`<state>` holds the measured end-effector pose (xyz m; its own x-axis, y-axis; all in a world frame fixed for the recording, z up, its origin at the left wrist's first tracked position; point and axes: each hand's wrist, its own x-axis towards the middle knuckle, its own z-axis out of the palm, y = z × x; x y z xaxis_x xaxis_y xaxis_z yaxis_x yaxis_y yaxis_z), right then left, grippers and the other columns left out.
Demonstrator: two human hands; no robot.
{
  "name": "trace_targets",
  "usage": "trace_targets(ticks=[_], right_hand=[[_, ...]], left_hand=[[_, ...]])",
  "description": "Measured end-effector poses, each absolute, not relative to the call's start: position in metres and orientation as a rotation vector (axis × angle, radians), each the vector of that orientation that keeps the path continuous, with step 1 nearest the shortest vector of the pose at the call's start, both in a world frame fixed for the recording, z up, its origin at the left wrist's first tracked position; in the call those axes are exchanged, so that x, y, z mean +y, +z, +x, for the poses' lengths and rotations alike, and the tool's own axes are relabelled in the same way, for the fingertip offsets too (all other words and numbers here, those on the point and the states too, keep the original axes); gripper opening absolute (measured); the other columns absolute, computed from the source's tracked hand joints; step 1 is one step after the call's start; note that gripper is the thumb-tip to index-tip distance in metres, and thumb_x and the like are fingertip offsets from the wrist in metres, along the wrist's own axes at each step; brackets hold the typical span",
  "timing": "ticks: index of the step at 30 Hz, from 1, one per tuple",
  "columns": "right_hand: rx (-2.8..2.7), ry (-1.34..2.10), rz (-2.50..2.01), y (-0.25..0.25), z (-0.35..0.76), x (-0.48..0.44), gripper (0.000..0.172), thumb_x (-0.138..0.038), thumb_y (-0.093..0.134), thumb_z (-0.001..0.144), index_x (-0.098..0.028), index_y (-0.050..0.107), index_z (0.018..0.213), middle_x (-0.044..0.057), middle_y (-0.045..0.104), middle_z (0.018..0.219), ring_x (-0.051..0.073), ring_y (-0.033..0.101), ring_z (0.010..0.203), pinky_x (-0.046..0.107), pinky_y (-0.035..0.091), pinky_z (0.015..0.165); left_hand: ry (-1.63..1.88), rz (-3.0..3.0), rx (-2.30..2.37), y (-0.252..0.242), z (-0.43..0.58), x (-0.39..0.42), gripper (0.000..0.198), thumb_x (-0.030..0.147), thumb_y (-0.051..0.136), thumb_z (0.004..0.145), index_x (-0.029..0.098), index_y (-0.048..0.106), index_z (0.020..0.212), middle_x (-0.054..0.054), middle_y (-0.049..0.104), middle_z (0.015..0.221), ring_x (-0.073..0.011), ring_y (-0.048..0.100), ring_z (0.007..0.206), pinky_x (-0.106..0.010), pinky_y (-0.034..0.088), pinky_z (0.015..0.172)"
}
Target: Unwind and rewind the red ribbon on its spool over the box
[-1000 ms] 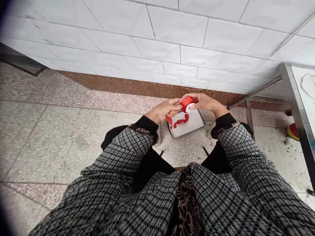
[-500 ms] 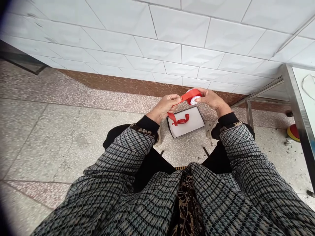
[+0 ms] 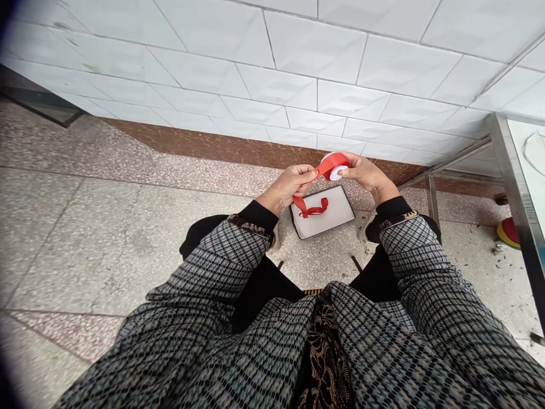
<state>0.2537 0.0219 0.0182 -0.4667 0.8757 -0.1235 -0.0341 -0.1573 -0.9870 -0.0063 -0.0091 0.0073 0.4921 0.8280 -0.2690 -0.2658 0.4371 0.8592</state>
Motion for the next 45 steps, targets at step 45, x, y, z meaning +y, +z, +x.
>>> trace_targets(ticks=[45], right_hand=[[-1.827, 1.539, -1.157, 0.012, 0.258, 0.019, 0.062, -0.029, 0.111, 0.066, -0.034, 0.090, 0.124, 0.003, 0.084, 0.132, 0.032, 0.073, 0.131, 0.056, 0.051, 0.128]], left_hand=[[0.572, 0.863, 0.753, 0.005, -0.008, -0.012, 0.017, 0.016, 0.085, 0.096, 0.020, 0.067, 0.097, 0.013, 0.039, 0.054, -0.0026, 0.019, 0.040, -0.020, 0.006, 0.046]])
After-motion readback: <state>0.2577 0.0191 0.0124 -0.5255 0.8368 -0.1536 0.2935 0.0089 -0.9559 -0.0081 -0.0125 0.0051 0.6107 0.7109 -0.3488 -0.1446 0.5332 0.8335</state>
